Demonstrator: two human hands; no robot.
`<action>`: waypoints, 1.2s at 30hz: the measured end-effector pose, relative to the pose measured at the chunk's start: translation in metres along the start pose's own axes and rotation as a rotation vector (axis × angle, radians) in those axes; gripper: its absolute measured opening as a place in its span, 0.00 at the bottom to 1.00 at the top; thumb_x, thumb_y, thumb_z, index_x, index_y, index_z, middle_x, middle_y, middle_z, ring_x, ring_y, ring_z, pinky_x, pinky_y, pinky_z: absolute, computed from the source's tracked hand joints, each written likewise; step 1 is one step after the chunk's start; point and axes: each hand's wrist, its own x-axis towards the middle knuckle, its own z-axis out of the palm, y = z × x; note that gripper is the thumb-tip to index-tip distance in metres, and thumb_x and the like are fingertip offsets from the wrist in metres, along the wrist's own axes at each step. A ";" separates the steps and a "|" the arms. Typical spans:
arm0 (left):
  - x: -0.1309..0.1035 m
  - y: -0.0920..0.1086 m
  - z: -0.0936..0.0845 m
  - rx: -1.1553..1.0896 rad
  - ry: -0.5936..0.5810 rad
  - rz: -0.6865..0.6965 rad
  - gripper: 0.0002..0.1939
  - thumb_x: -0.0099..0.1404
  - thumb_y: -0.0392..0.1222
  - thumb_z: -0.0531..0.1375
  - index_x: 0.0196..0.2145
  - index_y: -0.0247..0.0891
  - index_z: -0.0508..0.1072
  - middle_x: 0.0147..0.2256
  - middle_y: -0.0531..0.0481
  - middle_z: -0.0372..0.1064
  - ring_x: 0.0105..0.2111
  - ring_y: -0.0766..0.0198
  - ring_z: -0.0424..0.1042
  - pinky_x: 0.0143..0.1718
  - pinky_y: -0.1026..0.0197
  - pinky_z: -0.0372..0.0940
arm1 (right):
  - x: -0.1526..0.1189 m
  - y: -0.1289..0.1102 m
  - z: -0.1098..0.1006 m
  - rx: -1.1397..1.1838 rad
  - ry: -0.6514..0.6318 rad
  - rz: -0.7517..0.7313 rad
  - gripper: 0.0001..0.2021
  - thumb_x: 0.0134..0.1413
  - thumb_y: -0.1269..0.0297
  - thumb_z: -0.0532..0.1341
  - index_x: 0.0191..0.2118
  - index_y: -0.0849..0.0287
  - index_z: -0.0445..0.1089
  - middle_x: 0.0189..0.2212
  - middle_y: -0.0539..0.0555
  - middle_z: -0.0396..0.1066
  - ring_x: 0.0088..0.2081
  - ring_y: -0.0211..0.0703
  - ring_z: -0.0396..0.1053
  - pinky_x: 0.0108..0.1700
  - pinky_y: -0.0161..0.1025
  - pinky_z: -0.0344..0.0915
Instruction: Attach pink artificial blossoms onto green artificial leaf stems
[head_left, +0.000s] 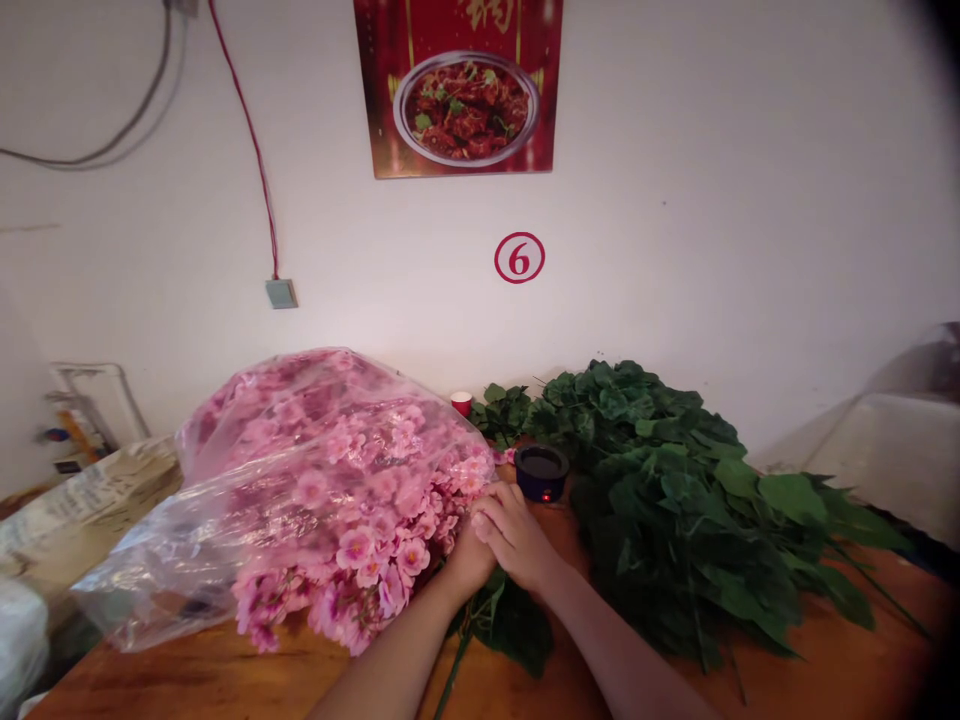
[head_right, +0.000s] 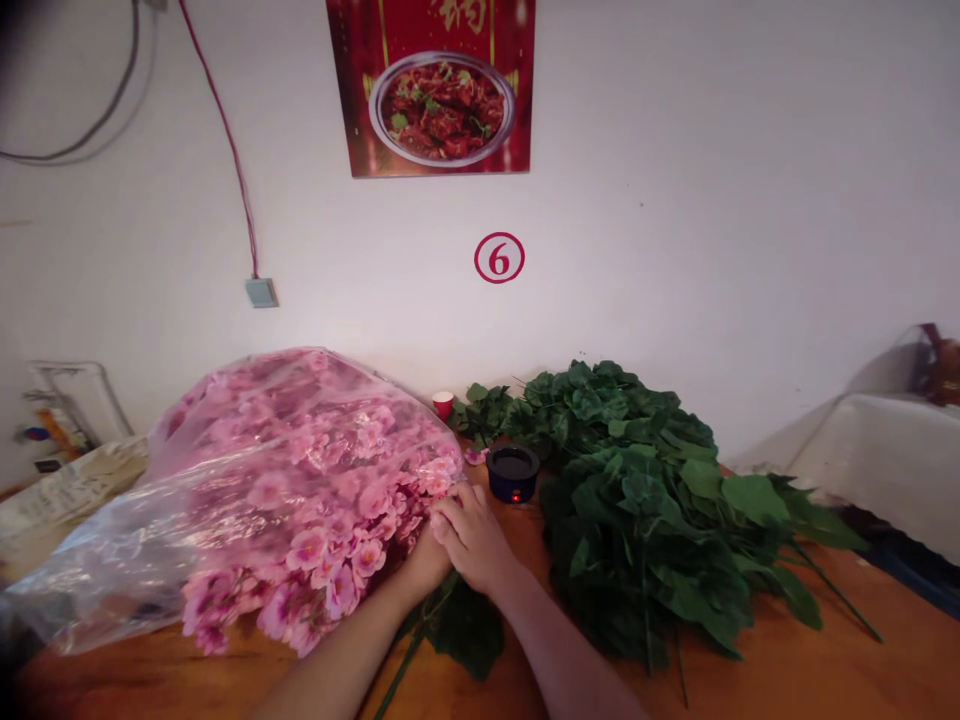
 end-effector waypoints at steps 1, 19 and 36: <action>0.000 0.002 -0.002 0.013 -0.010 -0.005 0.03 0.56 0.33 0.56 0.27 0.38 0.67 0.29 0.49 0.65 0.37 0.60 0.66 0.40 0.58 0.61 | 0.001 0.000 0.001 0.020 0.015 0.016 0.08 0.61 0.66 0.50 0.36 0.54 0.66 0.38 0.53 0.62 0.41 0.44 0.58 0.46 0.45 0.60; -0.003 0.018 -0.014 -0.120 -0.159 -0.078 0.08 0.52 0.35 0.54 0.25 0.32 0.73 0.25 0.50 0.70 0.27 0.64 0.64 0.31 0.63 0.60 | 0.008 0.019 -0.027 0.393 -0.022 0.103 0.06 0.50 0.66 0.61 0.32 0.57 0.76 0.36 0.55 0.71 0.38 0.42 0.69 0.42 0.39 0.66; -0.001 0.006 -0.013 -0.201 -0.239 0.003 0.08 0.52 0.33 0.54 0.26 0.32 0.73 0.27 0.49 0.70 0.29 0.64 0.66 0.35 0.62 0.61 | 0.008 0.007 -0.030 0.181 -0.066 0.000 0.13 0.53 0.73 0.55 0.41 0.55 0.74 0.38 0.54 0.71 0.40 0.42 0.68 0.44 0.39 0.65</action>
